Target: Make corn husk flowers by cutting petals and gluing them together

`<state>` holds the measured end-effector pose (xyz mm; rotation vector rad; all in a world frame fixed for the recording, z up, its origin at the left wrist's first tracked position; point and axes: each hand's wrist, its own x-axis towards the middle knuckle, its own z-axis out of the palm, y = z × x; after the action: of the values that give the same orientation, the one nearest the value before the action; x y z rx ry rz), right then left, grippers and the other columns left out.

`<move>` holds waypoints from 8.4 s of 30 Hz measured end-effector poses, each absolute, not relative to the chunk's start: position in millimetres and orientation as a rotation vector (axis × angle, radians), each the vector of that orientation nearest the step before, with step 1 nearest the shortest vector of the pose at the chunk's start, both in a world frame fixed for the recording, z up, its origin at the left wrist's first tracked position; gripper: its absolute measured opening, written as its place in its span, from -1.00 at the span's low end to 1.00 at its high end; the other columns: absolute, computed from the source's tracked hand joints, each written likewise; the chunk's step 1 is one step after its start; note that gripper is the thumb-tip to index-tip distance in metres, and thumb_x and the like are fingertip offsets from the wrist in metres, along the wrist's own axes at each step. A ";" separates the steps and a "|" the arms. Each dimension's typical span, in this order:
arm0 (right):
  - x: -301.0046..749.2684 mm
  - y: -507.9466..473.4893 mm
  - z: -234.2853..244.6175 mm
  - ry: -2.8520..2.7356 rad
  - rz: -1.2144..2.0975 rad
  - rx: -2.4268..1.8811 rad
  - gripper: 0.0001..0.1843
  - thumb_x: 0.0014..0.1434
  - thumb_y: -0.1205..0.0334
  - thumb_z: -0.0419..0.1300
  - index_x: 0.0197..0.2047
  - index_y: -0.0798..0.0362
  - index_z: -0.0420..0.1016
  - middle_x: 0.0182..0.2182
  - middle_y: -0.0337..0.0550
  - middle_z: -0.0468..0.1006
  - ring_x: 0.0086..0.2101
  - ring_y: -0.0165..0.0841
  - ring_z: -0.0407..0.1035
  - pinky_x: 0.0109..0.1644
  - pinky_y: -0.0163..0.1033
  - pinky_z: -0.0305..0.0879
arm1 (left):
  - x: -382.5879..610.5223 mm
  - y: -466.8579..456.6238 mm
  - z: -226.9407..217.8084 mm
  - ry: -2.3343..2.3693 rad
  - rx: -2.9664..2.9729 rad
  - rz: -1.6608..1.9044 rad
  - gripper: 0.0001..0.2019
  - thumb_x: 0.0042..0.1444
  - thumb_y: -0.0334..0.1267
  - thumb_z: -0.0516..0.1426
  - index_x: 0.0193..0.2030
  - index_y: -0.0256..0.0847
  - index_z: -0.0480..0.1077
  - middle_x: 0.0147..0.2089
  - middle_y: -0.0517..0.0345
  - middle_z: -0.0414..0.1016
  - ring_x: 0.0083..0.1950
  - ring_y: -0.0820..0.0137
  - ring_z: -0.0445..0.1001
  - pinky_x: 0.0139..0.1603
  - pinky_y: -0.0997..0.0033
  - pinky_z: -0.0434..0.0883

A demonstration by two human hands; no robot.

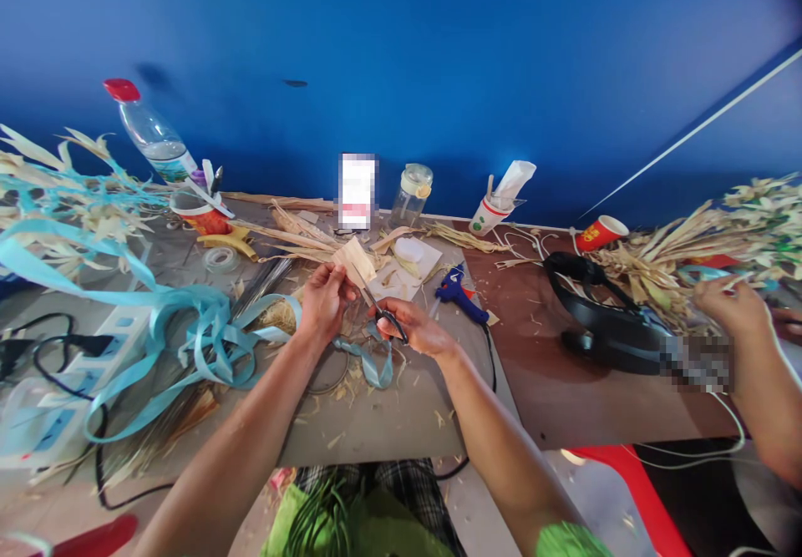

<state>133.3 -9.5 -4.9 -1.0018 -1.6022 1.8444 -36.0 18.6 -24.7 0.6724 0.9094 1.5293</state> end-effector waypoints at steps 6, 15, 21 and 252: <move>131.9 -9.8 -6.4 -1.577 1.835 -1.046 -0.33 -0.14 -0.30 0.28 -0.20 0.11 0.32 -0.51 -0.32 0.27 -0.46 -0.47 0.15 -0.40 -0.34 0.03 | -35.4 17.7 -21.5 0.946 0.686 1.538 -0.77 -0.05 -0.19 0.25 -0.47 -0.23 0.28 -0.61 0.30 0.38 -0.69 0.62 0.25 -0.58 0.59 0.24; 131.7 -10.5 -0.4 -1.580 1.846 -1.046 -0.37 -0.12 -0.29 0.26 -0.25 0.11 0.31 -0.58 -0.35 0.23 -0.50 -0.48 0.13 -0.41 -0.34 0.06 | -35.6 18.5 -21.9 0.903 0.669 1.559 -0.74 -0.09 -0.17 0.28 -0.47 -0.22 0.28 -0.61 0.31 0.39 -0.70 0.62 0.24 -0.57 0.57 0.28; 131.6 -10.8 0.1 -1.587 1.846 -1.042 -0.40 -0.11 -0.27 0.26 -0.27 0.11 0.30 -0.58 -0.34 0.24 -0.50 -0.48 0.14 -0.42 -0.34 0.06 | -36.0 18.2 -21.1 0.914 0.672 1.546 -0.73 -0.09 -0.14 0.28 -0.48 -0.22 0.28 -0.61 0.32 0.39 -0.70 0.62 0.23 -0.55 0.55 0.31; 135.4 -6.4 -18.8 -1.677 1.596 -1.137 -0.54 -0.05 -0.08 0.29 -0.25 0.15 0.41 -0.62 -0.39 0.23 -0.54 -0.52 0.11 -0.44 -0.37 0.03 | -42.1 17.2 -30.2 1.313 1.137 1.515 -0.61 0.16 0.08 0.01 -0.53 -0.16 0.19 -0.64 0.28 0.23 -0.63 0.51 0.24 -0.55 0.50 0.22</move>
<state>135.4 -6.4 -18.8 -1.1373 -1.6770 1.5962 -42.1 17.2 -30.2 1.1369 1.3135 1.5149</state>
